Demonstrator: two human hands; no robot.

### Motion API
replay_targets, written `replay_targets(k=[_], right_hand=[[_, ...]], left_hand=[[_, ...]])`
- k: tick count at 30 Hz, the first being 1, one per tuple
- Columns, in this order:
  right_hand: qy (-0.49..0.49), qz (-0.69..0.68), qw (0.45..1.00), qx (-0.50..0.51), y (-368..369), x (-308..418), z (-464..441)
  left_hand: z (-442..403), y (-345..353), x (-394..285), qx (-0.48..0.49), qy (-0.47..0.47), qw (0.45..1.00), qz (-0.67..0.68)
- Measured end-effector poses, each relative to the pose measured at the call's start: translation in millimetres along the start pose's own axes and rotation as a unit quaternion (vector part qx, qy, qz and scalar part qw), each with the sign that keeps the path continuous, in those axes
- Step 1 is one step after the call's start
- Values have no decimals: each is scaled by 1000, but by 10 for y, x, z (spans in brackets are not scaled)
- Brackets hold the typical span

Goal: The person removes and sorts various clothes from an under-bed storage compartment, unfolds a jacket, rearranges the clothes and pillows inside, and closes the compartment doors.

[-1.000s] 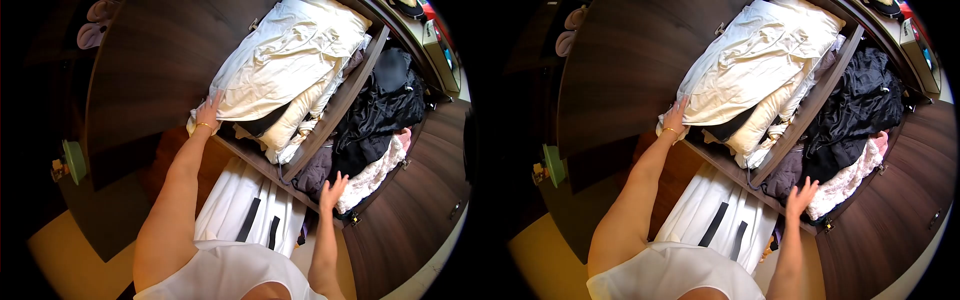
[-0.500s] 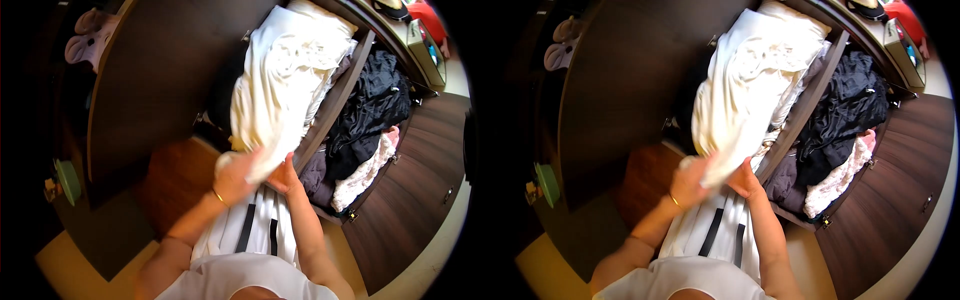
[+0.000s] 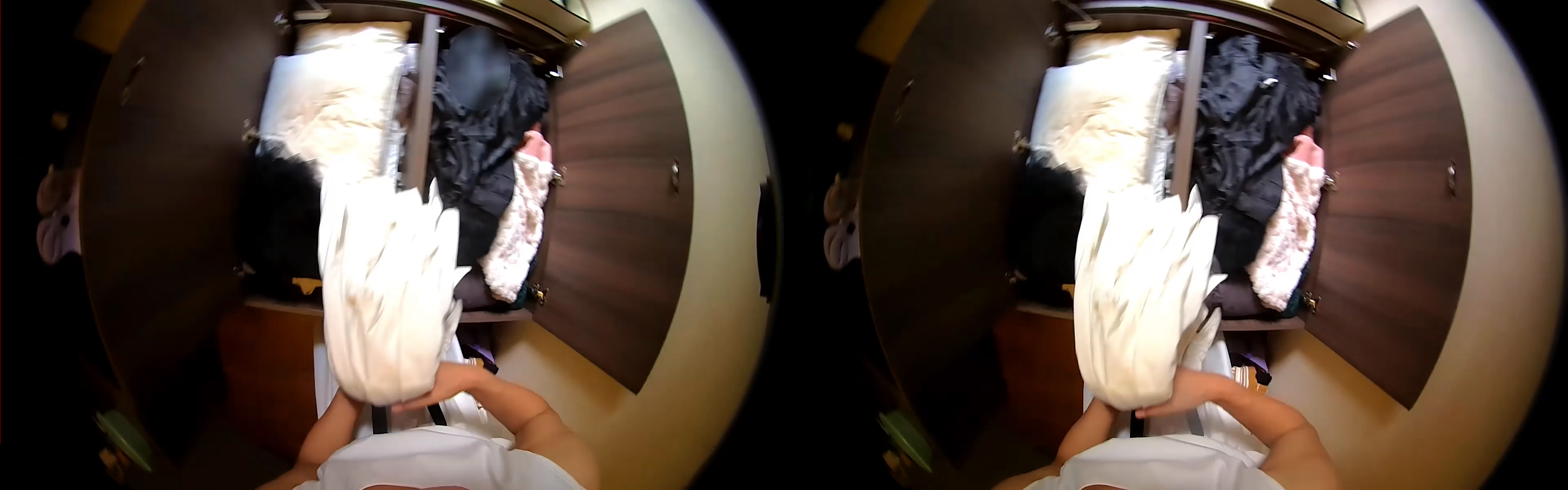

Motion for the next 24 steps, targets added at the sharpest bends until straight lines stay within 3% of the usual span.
replay_targets(k=[1, 2, 3, 5, 7, 9, 11, 12, 14, 15, 16, 17, 19, 21, 22, 24], right_hand=[[-29, 4, 1000, -3, 95, -36, 130], [-56, 53, 997, -32, 165, -206, 265], [-43, 67, 994, -77, 161, -292, 405], [-16, 92, 982, -165, 109, -425, 755], [41, -140, 968, -203, -12, -644, 1080], [54, -420, 880, -217, -152, -906, 1287], [-15, -390, 872, -297, -367, -1094, 1342], [-79, -401, 842, -351, -427, -1019, 1286], [-33, -414, 855, -310, -603, -931, 1238], [-12, -395, 875, -280, -722, -906, 1185], [63, -333, 880, -334, -874, -564, 1159], [41, -322, 862, -390, -1028, -379, 1091], [-113, -338, 831, -427, -1483, -185, 981], [-129, -369, 823, -413, -1978, 279, 966], [-156, -311, 833, -430, -2265, 458, 948], [-197, -213, 857, -425, -2771, 871, 933]], left_hand=[[-88, 65, 48, -1, -51, 990, 134], [-173, 145, 111, -3, -128, 921, 368], [-271, 210, 151, -13, -191, 791, 581], [-463, 235, 167, -21, -229, 682, 694], [-615, 208, 111, -15, -226, 678, 699], [-737, 225, 21, 2, -222, 681, 698], [-885, 296, -127, 28, -215, 686, 695], [-992, 356, -228, 49, -210, 687, 693], [-1300, 469, -483, 98, -207, 676, 700], [-1530, 505, -677, 121, -222, 638, 727], [-1737, 530, -827, 145, -235, 599, 752], [-1930, 491, -893, 103, -213, 657, 716], [-2224, 379, -992, 16, -172, 756, 631], [-2330, 277, -1046, -73, -132, 832, 533], [-2297, 251, -985, -97, -190, 822, 528], [-2097, 162, -1051, -54, -189, 844, 500]])
Point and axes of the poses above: each hand's wrist, its own z-axis away from the middle knuckle, its own y-axis out of the palm, x = y × z, the point moved 2 cm from there along -z, towards the middle knuckle, and after that the axes turned 4 degrees about -z, right-handed, at the moved point
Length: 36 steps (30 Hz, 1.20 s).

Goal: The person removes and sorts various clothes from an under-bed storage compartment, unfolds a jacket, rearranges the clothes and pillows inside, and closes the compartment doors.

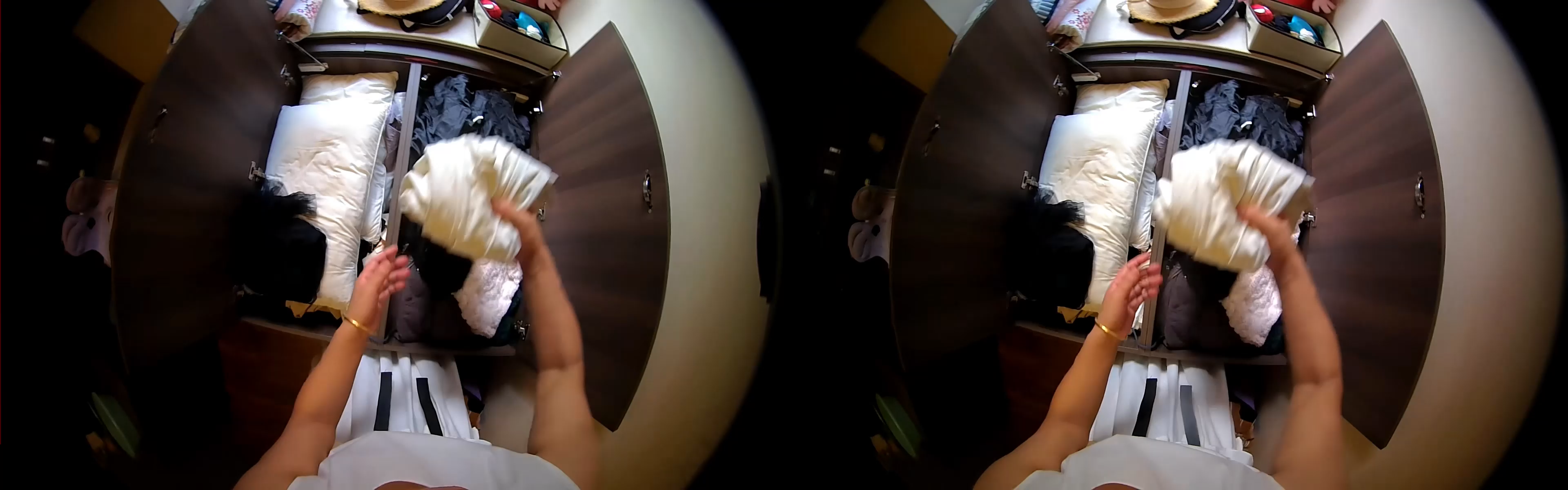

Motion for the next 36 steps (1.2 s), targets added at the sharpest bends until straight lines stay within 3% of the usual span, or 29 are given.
replay_targets(k=[2, 3, 6, 10, 12, 14, 15, 16, 17, 18, 19, 20, 21, 22, 25, 27, 29, 31, 33, 35, 36], right_hand=[[-17, 79, 997, -17, 32, 459, -317], [-70, 148, 986, -20, 155, 729, -396], [-91, 110, 989, 45, 258, 1217, -799], [-34, 102, 994, 10, -97, 1276, -1322], [-17, 141, 988, -68, -478, 997, -1590], [-64, 253, 957, -130, -813, 452, -1661], [-65, 362, 918, -149, -1388, 47, -1925], [-49, 425, 881, -202, -1475, -298, -1827], [-21, 555, 819, -142, -1354, -439, -1618], [-95, 464, 866, -162, -1252, -815, -1375], [-6, 634, 751, -183, -1861, -1394, -1519], [-31, 657, 743, -124, -1992, -1835, -1407], [130, 669, 725, -102, -1154, -1681, -881], [27, 724, 689, -17, -1317, -2107, -735], [79, 780, 597, 168, -557, -2302, -24], [17, 765, 606, 219, -466, -2539, 251], [-52, 733, 643, 214, -425, -2649, 257], [-99, 710, 667, 206, -215, -2489, 103], [-214, 687, 678, 148, -198, -2420, -121], [-254, 703, 656, 103, -20, -2208, -342], [-268, 705, 649, 100, 44, -2116, -445]], left_hand=[[215, -222, 174, 16, -22, 999, -33], [301, -396, 319, -6, -45, 998, -34], [568, -918, 786, -90, -94, 991, -15], [876, -1479, 1282, -174, -114, 978, -27], [991, -1627, 1436, -207, -125, 970, -25], [1034, -1724, 1570, -216, -137, 965, -49], [1045, -1780, 1630, -222, -144, 963, -62], [1047, -1834, 1708, -222, -161, 958, -84], [1051, -1882, 1733, -224, -166, 955, -98], [1057, -1920, 1744, -225, -171, 953, -111], [1053, -1959, 1768, -225, -177, 950, -124], [1016, -2055, 1822, -233, -172, 948, -132], [945, -2185, 1900, -240, -160, 949, -126], [882, -2283, 1892, -249, -159, 950, -102], [544, -2622, 1719, -297, -114, 948, -22], [243, -3009, 1539, -303, -118, 945, -11], [-15, -3005, 1110, -402, -69, 913, 8], [-336, -3186, 941, -426, -26, 901, 79], [-674, -3382, 897, -509, -31, 860, -5], [-663, -3005, 419, -644, 17, 736, -206], [-740, -2984, 426, -642, 135, 681, -324]])
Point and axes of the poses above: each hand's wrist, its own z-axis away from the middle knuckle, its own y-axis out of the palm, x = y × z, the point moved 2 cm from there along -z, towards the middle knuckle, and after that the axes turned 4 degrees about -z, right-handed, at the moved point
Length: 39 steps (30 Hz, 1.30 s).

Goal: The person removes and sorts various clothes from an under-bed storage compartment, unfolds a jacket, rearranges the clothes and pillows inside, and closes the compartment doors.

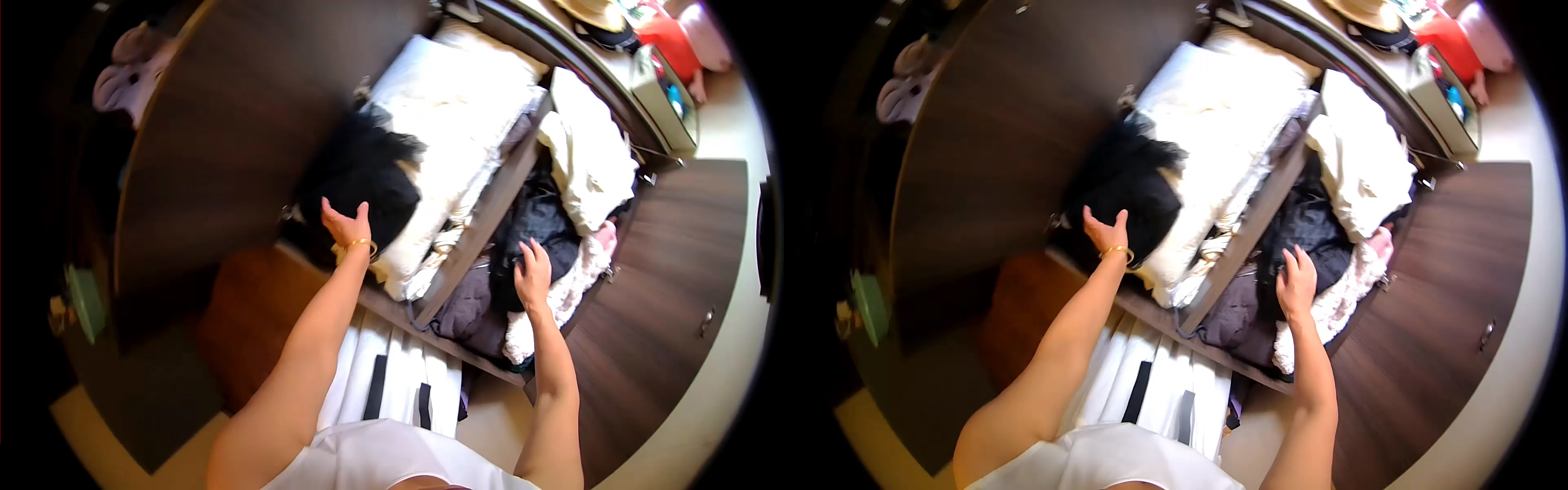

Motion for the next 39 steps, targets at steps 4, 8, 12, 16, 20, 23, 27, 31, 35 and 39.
replay_targets(k=[4, 8, 12, 16, 20, 23, 27, 31, 35, 39], right_hand=[[-35, 63, 997, -6, -149, -23, -556], [-88, 135, 987, 18, -78, -165, -1131], [-123, 185, 975, -4, -3, -365, -1819], [-148, 256, 955, 12, 106, -594, -2460], [-117, 346, 930, 41, 277, -1084, -2920], [3, 337, 939, 65, 302, -1691, -3034], [205, 290, 917, 184, 464, -2317, -2984], [187, 408, 858, 248, 1177, -2403, -3112], [144, 383, 851, 330, 1337, -2436, -3280], [113, 303, 913, 248, 1114, -2464, -3228]], left_hand=[[290, -20, -901, 174, 306, 924, -151], [121, 453, -1121, 281, 308, 858, -300], [65, 1069, -1207, 361, 283, 798, -390], [130, 1630, -1300, 347, 321, 775, -419], [56, 2000, -1154, 360, 318, 757, -442], [31, 2182, -1088, 369, 316, 732, -477], [15, 2310, -1038, 374, 317, 731, -475], [9, 2412, -1028, 370, 319, 704, -515], [-4, 2509, -927, 379, 306, 712, -505], [-14, 2455, -1000, 385, 304, 705, -512]])
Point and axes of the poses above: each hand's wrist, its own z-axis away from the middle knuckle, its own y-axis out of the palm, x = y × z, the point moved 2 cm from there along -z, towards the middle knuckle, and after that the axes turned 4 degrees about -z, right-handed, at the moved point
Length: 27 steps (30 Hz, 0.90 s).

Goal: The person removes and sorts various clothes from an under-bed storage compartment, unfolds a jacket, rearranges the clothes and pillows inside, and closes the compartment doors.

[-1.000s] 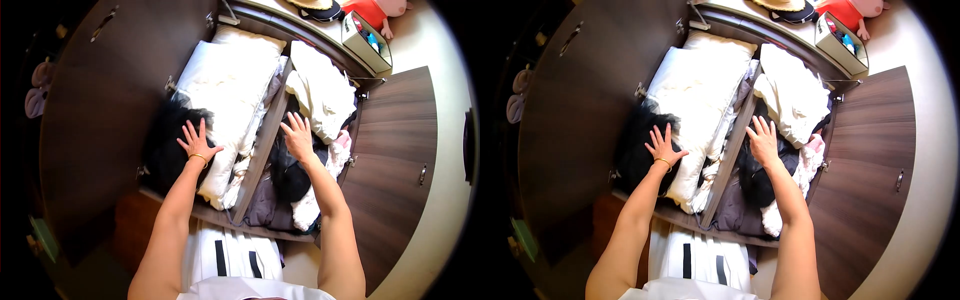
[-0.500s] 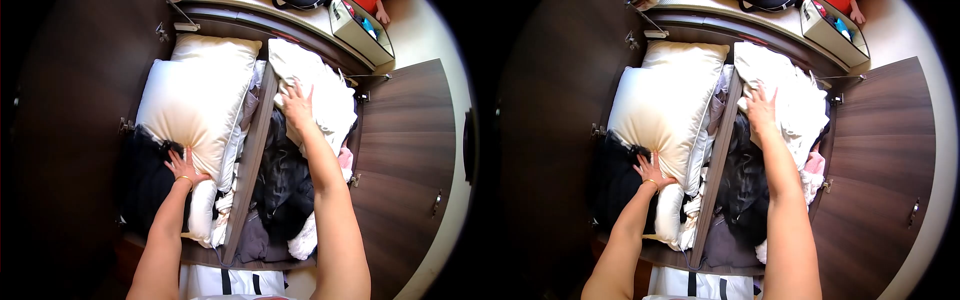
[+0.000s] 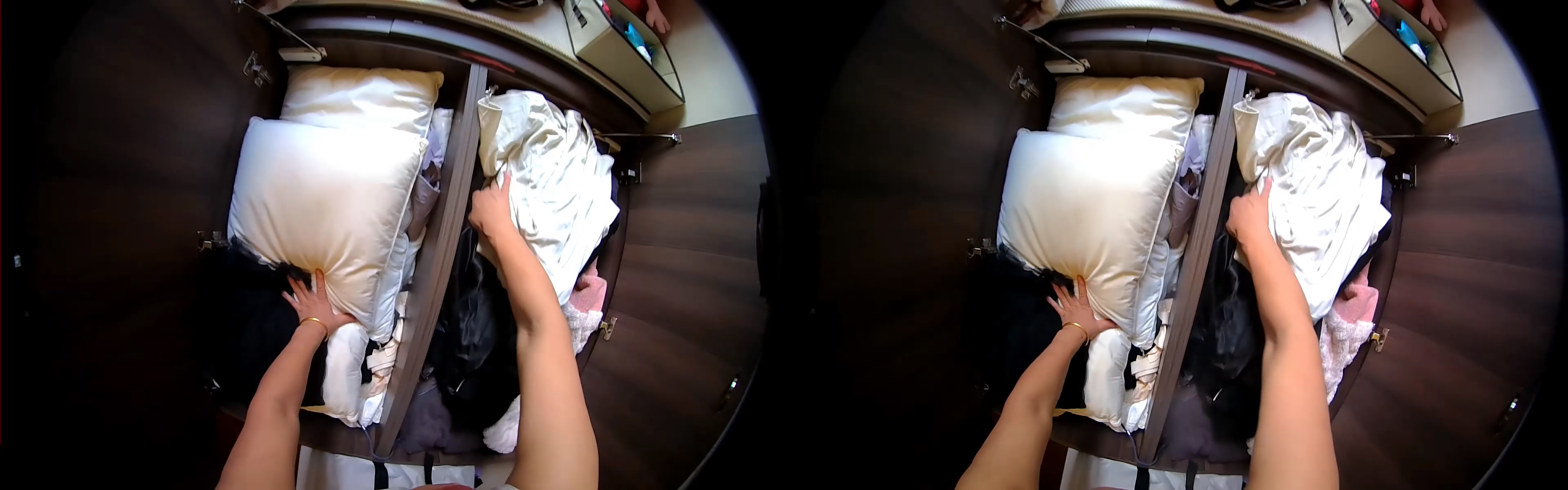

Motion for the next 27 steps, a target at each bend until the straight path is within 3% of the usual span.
replay_targets(k=[1, 4, 5, 7, 8, 10, 11, 12, 20, 21, 22, 24, 25, 26, 27], right_hand=[[-12, -35, 997, -67, -63, -38, 80], [-71, -154, 982, -89, -307, -178, 306], [-69, -206, 970, -110, -377, -220, 317], [-50, -285, 935, -204, -637, -336, 376], [-42, -330, 910, -246, -695, -353, 363], [-27, -207, 926, -313, -569, -244, 381], [-18, -140, 927, -349, -504, -223, 363], [-10, -144, 954, -263, -170, -259, 279], [46, -89, 982, -159, 559, -47, -509], [15, -85, 996, -37, 412, -86, -529], [-18, -88, 991, -101, 263, -152, -445], [-62, -278, 954, 88, -525, -459, -180], [-65, -320, 939, -108, -718, -675, -13], [-68, -351, 886, -297, -832, -928, 239], [50, -317, 895, -310, -986, -1167, 517]], left_hand=[[24, -58, -1, 10, 4, 1000, -7], [233, -603, 2, 79, 43, 996, -22], [-42, -769, 85, 217, 76, 971, 71], [-361, -1221, 122, 154, 108, 964, 189], [-401, -1326, -52, -18, 108, 978, 180], [-532, -1307, -458, -321, 84, 939, 92], [-684, -1213, -548, -324, 80, 938, 94], [-803, -1092, -637, -322, 78, 939, 96], [-1260, -696, -689, -352, 111, 928, 53], [-1176, -971, -778, -140, 23, 990, 18], [-1207, -901, -765, -171, 38, 984, 21], [-1194, -970, -777, -135, 26, 990, 17], [-1204, -972, -790, -144, 28, 989, 20], [-1219, -945, -795, -150, 29, 988, 22], [-1232, -913, -782, -156, 29, 987, 23]])
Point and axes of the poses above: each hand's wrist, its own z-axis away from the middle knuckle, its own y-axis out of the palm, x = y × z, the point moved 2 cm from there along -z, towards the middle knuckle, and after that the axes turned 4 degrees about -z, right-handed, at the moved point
